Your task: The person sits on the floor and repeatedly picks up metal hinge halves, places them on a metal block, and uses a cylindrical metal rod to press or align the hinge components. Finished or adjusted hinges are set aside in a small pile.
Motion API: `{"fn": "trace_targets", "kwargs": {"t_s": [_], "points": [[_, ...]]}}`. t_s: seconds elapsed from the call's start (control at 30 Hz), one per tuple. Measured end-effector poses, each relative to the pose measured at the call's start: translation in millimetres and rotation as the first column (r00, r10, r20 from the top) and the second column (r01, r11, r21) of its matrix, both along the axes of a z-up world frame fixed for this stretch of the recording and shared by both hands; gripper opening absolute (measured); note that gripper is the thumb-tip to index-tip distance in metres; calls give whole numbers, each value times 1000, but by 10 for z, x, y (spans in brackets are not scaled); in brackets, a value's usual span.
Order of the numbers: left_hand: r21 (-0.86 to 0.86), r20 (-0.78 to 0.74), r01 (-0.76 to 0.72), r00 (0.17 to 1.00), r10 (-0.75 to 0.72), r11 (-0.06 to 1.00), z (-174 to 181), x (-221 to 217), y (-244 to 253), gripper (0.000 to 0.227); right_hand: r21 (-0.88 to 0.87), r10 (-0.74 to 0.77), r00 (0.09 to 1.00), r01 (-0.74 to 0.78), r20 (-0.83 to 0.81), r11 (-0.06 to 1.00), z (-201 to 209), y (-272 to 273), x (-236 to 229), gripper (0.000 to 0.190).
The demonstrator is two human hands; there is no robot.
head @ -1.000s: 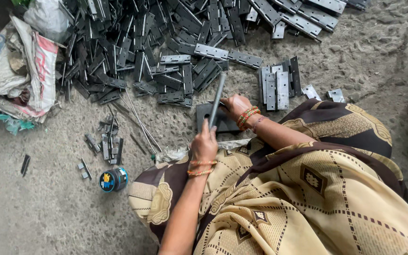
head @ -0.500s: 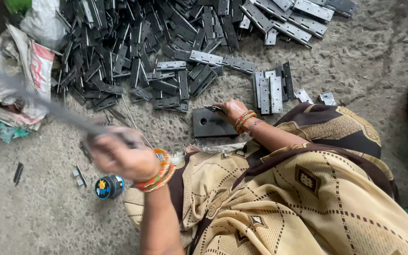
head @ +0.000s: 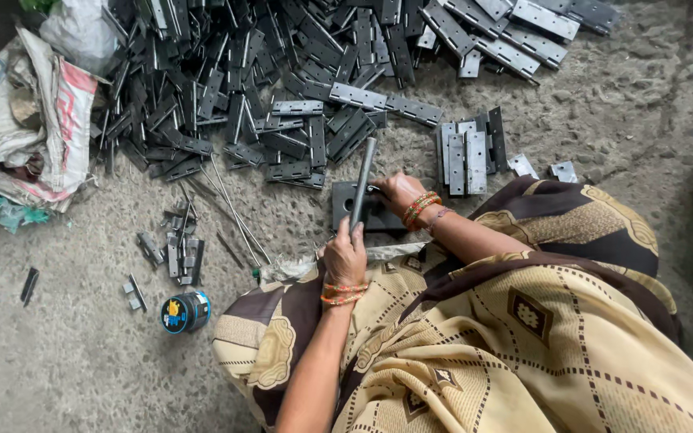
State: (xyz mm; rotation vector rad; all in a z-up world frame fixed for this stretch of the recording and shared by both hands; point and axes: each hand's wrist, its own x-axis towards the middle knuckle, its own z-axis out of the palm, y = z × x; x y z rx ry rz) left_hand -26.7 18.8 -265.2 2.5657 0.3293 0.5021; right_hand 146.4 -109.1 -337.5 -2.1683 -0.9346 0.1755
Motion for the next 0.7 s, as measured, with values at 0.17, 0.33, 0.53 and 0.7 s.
{"fn": "trace_targets", "kwargs": {"t_s": [0.17, 0.33, 0.53, 0.7], "points": [[-303, -95, -131, 990, 107, 944, 193, -38, 148, 30, -40, -6, 1000, 6, -14, 999, 6, 16, -23, 36], [-646, 213, -73, 938, 272, 760, 1304, -10, 15, 24, -47, -2, 1000, 2, -11, 999, 27, 12, -75, 35], [-329, 815, 164, 546, 192, 930, 2177, 43, 31, 37, -104, 0, 1000, -3, -29, 995, 106, 10, -82, 36], [-129, 477, 101, 879, -27, 987, 1102, -32, -191, 24, -51, 25, 1000, -26, -11, 998, 64, 10, -104, 35]]}}
